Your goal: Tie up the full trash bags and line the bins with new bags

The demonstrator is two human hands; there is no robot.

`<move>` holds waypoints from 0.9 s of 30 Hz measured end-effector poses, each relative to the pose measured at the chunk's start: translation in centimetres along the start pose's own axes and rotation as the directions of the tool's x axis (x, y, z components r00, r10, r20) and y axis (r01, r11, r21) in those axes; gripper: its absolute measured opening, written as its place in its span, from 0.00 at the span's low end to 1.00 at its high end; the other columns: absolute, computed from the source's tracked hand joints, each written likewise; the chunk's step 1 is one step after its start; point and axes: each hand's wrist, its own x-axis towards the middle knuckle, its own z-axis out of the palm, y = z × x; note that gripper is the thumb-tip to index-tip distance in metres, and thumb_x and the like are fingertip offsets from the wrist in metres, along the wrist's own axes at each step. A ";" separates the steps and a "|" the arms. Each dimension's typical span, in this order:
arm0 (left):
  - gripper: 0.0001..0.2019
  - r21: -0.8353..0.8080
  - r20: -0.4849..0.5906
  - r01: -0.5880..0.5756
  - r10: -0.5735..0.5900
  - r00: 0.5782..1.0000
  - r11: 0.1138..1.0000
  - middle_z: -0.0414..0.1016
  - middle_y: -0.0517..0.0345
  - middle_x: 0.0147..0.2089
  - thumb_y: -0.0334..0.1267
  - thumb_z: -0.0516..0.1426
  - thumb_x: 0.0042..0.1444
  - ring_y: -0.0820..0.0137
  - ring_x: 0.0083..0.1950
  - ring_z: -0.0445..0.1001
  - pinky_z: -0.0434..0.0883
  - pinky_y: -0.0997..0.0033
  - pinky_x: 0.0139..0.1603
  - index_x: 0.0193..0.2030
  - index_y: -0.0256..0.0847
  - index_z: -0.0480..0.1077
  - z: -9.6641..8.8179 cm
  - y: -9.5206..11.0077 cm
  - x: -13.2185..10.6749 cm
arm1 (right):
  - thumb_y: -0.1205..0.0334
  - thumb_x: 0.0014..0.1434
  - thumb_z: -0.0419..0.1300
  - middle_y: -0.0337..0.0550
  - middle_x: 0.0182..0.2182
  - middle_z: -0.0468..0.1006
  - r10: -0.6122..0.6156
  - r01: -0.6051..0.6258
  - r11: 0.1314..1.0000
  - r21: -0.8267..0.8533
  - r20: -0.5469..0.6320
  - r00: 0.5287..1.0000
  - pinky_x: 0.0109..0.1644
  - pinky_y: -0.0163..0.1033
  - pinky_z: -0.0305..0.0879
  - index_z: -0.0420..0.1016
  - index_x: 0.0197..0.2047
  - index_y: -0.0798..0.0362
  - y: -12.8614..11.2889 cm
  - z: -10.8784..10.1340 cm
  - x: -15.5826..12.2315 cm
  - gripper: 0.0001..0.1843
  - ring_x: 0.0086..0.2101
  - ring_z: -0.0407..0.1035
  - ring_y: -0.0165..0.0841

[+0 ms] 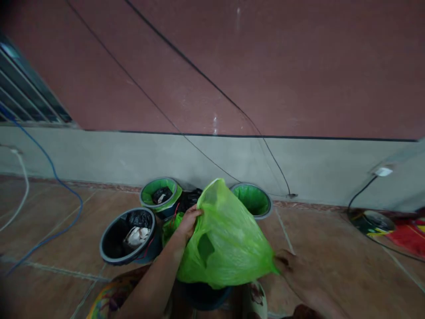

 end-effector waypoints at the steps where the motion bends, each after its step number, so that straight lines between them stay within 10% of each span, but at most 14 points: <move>1: 0.15 -0.007 0.001 -0.003 0.003 1.000 1.000 0.80 0.59 0.29 0.38 0.68 0.34 0.69 0.28 0.76 0.73 0.67 0.37 0.32 0.39 0.77 -0.6 0.4 0.2 | 0.47 0.54 0.53 0.53 0.33 0.82 0.022 -0.025 0.995 -0.099 -0.026 0.999 0.43 0.51 0.72 0.77 0.31 0.51 0.9 0.6 0.3 0.19 0.36 0.76 0.47; 5: 0.15 0.097 0.020 -0.075 0.073 0.997 0.992 0.78 0.62 0.27 0.39 0.68 0.37 0.75 0.25 0.72 0.69 0.73 0.32 0.33 0.38 0.75 -3.6 1.8 -1.6 | 0.53 0.53 0.54 0.57 0.45 0.81 -0.068 0.040 0.989 -0.144 -0.195 0.979 0.52 0.49 0.69 0.78 0.44 0.54 0.4 1.9 2.1 0.20 0.47 0.76 0.48; 11: 0.13 0.429 0.183 -0.160 0.088 0.979 0.889 0.76 0.61 0.30 0.45 0.62 0.49 0.74 0.28 0.70 0.67 0.73 0.32 0.35 0.37 0.74 -4.0 3.0 -5.7 | 0.48 0.57 0.57 0.52 0.52 0.78 -0.325 0.350 0.914 0.207 -0.144 0.935 0.42 0.43 0.72 0.67 0.59 0.52 -11.4 3.7 2.4 0.29 0.38 0.76 0.38; 16: 0.11 0.721 0.381 -0.390 0.143 0.914 0.573 0.71 0.62 0.28 0.43 0.56 0.57 0.73 0.31 0.68 0.65 0.73 0.34 0.32 0.37 0.73 -2.6 3.2 -8.2 | 0.45 0.53 0.62 0.54 0.53 0.76 -0.372 0.364 0.878 0.310 -0.034 0.927 0.46 0.43 0.71 0.60 0.64 0.53 -17.6 7.5 3.3 0.40 0.43 0.75 0.39; 22: 0.08 0.877 0.455 -0.463 0.083 0.886 0.130 0.73 0.58 0.33 0.35 0.53 0.59 0.70 0.37 0.71 0.65 0.73 0.41 0.31 0.40 0.71 -3.5 2.1 -10.7 | 0.58 0.50 0.57 0.40 0.25 0.77 -0.176 0.215 0.925 0.313 -0.147 0.973 0.34 0.37 0.64 0.75 0.31 0.53 -15.4 10.7 6.4 0.09 0.28 0.70 0.34; 27: 0.08 0.953 0.298 -0.296 0.021 0.954 -0.064 0.77 0.55 0.36 0.30 0.52 0.55 0.66 0.42 0.75 0.66 0.71 0.45 0.34 0.41 0.72 -7.4 1.7 -12.5 | 0.53 0.41 0.63 0.35 0.23 0.76 0.171 0.103 0.553 0.827 -0.233 0.957 0.25 0.36 0.62 0.74 0.34 0.52 -10.9 9.6 7.5 0.17 0.22 0.66 0.30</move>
